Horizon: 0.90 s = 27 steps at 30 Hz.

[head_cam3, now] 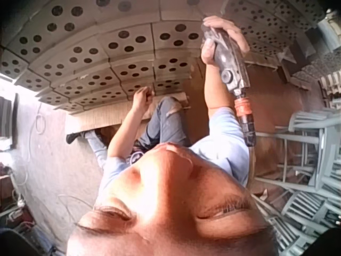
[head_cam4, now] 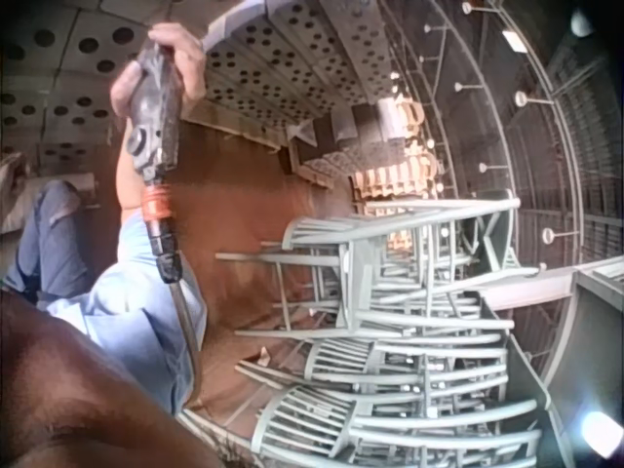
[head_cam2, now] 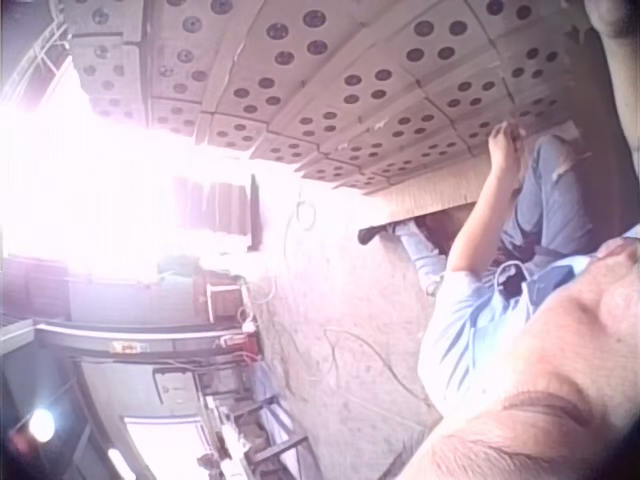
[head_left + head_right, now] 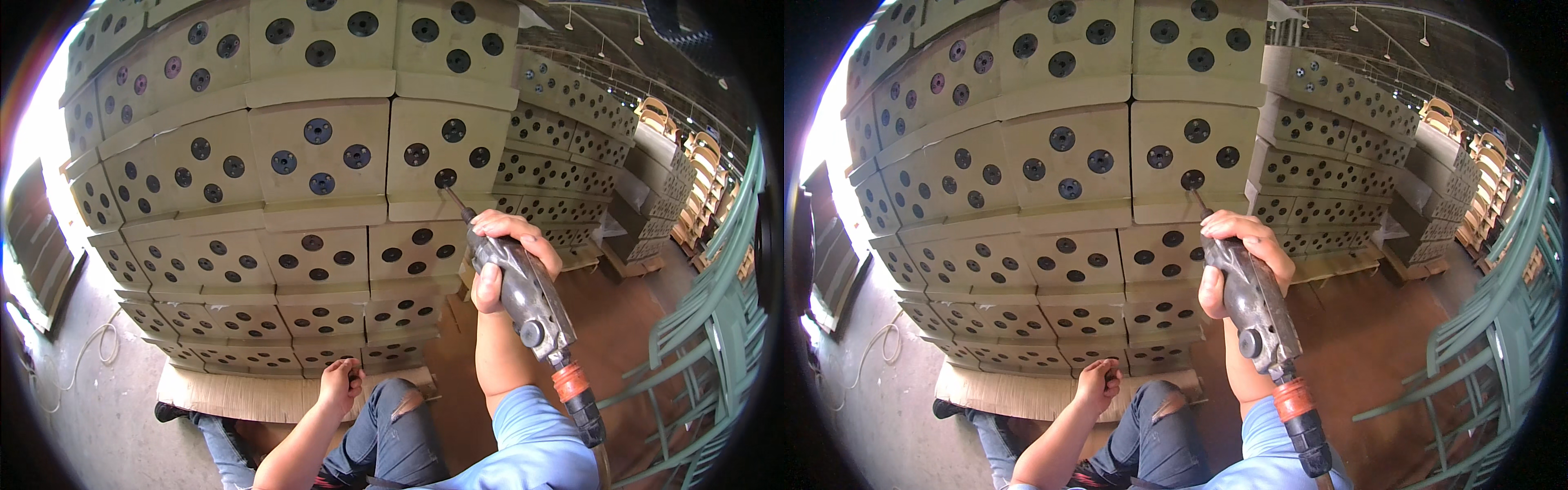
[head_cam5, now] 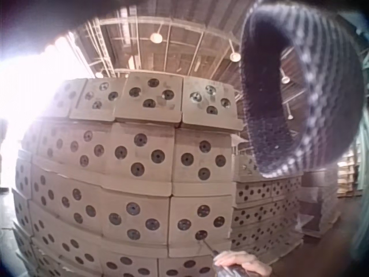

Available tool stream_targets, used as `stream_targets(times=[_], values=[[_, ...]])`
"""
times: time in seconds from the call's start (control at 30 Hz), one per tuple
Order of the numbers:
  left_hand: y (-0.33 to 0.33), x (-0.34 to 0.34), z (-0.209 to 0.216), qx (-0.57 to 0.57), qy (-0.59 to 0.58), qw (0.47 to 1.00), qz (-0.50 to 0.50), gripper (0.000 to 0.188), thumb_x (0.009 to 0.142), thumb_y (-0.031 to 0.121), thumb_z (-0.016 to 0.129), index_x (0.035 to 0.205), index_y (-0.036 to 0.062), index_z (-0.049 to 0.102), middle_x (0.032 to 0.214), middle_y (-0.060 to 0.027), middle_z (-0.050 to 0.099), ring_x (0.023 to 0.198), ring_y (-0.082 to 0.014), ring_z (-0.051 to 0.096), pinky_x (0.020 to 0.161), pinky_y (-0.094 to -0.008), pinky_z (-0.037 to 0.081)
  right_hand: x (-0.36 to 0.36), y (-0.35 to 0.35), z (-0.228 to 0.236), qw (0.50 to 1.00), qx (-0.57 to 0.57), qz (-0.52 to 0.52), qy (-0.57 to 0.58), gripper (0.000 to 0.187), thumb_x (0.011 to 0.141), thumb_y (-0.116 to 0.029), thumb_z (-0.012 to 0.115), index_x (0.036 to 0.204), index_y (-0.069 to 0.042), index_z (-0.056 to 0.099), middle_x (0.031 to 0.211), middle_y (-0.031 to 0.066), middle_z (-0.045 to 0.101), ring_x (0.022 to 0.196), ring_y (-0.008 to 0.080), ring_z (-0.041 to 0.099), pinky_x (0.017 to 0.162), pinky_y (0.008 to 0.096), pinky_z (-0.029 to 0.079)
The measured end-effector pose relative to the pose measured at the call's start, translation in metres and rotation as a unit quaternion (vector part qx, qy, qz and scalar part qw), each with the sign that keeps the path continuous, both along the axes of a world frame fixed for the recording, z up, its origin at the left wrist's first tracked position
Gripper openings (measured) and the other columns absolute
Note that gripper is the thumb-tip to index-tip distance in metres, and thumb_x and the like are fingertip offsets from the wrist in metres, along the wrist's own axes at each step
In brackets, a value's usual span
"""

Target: The person uses a power drill to drive screws into stacked cardboard boxes, securing them together. The person sits on the floor and works on the side of the stacked boxes.

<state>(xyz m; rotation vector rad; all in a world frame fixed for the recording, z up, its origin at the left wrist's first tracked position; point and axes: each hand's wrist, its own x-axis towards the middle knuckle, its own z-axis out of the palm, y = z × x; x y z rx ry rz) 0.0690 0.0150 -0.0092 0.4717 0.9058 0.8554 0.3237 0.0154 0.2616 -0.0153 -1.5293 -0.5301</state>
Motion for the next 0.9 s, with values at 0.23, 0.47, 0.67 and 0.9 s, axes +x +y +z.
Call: stream_targets(times=[0.23, 0.47, 0.67, 0.9], values=[[0.000, -0.002, -0.005, -0.018, 0.011, 1.000, 0.013, 0.016, 0.106, 0.017, 0.046, 0.105, 0.0043, 0.055, 0.074, -0.0083, 0.057, 0.053, -0.0119, 0.042, 0.042, -0.0240, 0.029, -0.002, 0.007, -0.005, 1.000, 0.000, 0.002, -0.005, 0.055, 0.086, -0.010, 0.067, 0.133, -0.006, 0.038, 0.101, 0.0231, 0.061, 0.084, 0.0312, 0.063, 0.076, 0.0487, 0.059], [-0.003, -0.003, -0.020, -0.034, 0.003, 0.999, 0.021, 0.013, 0.101, 0.014, 0.047, 0.106, 0.0043, 0.055, 0.079, -0.0095, 0.057, 0.060, -0.0134, 0.046, 0.044, -0.0244, 0.031, 0.004, 0.007, -0.001, 0.995, -0.019, -0.029, -0.090, 0.054, 0.089, -0.017, 0.069, 0.132, -0.007, 0.038, 0.100, 0.0242, 0.061, 0.082, 0.0317, 0.063, 0.070, 0.0484, 0.059], [-0.006, 0.007, -0.028, -0.034, 0.001, 0.999, 0.030, 0.016, 0.102, 0.009, 0.041, 0.106, 0.0026, 0.054, 0.080, -0.0117, 0.059, 0.061, -0.0147, 0.048, 0.045, -0.0249, 0.034, 0.010, 0.010, 0.006, 0.992, -0.003, -0.009, -0.125, 0.052, 0.073, -0.007, 0.074, 0.115, -0.004, 0.042, 0.094, 0.0234, 0.063, 0.072, 0.0310, 0.064, 0.063, 0.0474, 0.061], [-0.008, 0.007, -0.021, -0.016, -0.006, 1.000, 0.022, 0.014, 0.103, 0.005, 0.041, 0.108, 0.0035, 0.054, 0.088, -0.0182, 0.067, 0.062, -0.0148, 0.049, 0.046, -0.0245, 0.035, 0.002, 0.012, 0.006, 0.994, 0.005, -0.023, -0.107, 0.049, 0.073, -0.008, 0.073, 0.112, -0.001, 0.044, 0.091, 0.0243, 0.064, 0.070, 0.0309, 0.065, 0.062, 0.0472, 0.062]])
